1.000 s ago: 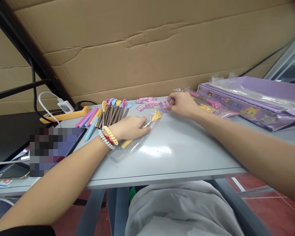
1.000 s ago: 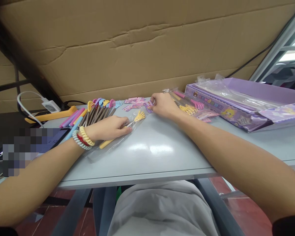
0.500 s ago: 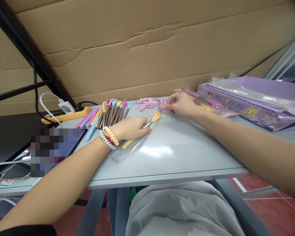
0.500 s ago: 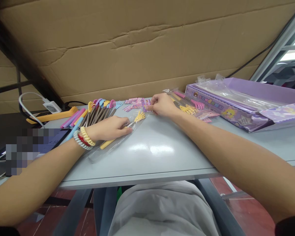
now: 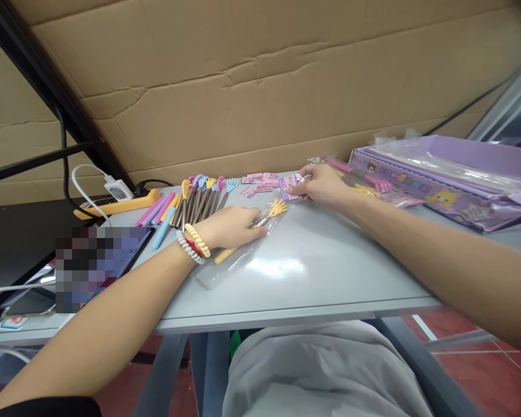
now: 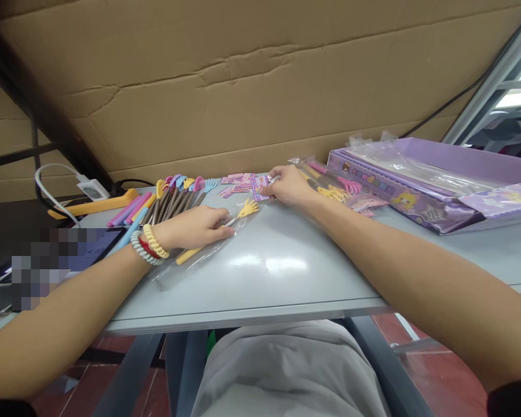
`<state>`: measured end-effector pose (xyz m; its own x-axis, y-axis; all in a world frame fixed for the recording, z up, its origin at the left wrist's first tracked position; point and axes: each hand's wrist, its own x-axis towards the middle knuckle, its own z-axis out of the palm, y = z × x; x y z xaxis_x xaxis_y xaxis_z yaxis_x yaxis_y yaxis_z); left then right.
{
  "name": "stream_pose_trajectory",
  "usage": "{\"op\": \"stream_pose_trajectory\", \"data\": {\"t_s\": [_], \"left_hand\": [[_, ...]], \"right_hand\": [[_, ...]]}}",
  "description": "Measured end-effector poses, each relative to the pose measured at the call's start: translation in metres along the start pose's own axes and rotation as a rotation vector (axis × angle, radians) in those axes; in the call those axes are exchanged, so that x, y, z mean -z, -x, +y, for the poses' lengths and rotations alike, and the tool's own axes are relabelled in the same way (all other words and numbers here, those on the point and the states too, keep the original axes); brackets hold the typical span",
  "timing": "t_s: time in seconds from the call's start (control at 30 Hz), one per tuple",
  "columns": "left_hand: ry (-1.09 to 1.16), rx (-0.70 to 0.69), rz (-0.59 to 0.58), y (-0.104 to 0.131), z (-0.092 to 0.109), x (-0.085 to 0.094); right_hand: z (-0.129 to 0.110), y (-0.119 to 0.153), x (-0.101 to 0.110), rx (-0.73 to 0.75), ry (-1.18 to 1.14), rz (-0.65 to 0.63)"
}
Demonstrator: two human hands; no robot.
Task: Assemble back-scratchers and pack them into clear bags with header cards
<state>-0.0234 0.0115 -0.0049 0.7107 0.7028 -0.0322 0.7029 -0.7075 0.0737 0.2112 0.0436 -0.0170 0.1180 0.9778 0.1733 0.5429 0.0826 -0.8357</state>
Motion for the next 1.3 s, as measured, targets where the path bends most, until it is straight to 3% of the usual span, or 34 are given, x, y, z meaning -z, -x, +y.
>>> {"op": "stream_pose_trajectory", "data": {"t_s": [0.17, 0.43, 0.6, 0.87, 0.97, 1.1, 1.23, 1.3], "left_hand": [[-0.002, -0.001, -0.004, 0.0, 0.0, 0.0], [0.008, 0.013, -0.003, 0.0, 0.001, 0.002], [0.038, 0.02, -0.005, -0.001, -0.002, 0.002], [0.054, 0.021, -0.013, -0.002, -0.003, 0.002], [0.04, 0.021, 0.027, -0.003, -0.004, 0.0], [-0.01, 0.07, 0.083, -0.005, -0.007, -0.003], [-0.026, 0.099, 0.08, -0.006, -0.009, -0.005], [-0.03, 0.109, 0.079, -0.006, -0.009, -0.005]], "right_hand": [[-0.005, 0.004, 0.0, 0.005, 0.124, 0.001], [-0.003, 0.006, -0.008, -0.003, -0.174, -0.071], [-0.01, 0.009, -0.002, -0.031, -0.096, -0.033], [-0.004, 0.006, -0.006, -0.018, -0.073, -0.117], [0.001, -0.001, -0.002, 0.032, 0.002, -0.056], [0.002, -0.008, 0.013, 0.061, 0.082, 0.12], [0.002, -0.01, 0.025, 0.045, 0.094, 0.252], [0.001, -0.009, 0.027, 0.108, 0.185, 0.336]]}}
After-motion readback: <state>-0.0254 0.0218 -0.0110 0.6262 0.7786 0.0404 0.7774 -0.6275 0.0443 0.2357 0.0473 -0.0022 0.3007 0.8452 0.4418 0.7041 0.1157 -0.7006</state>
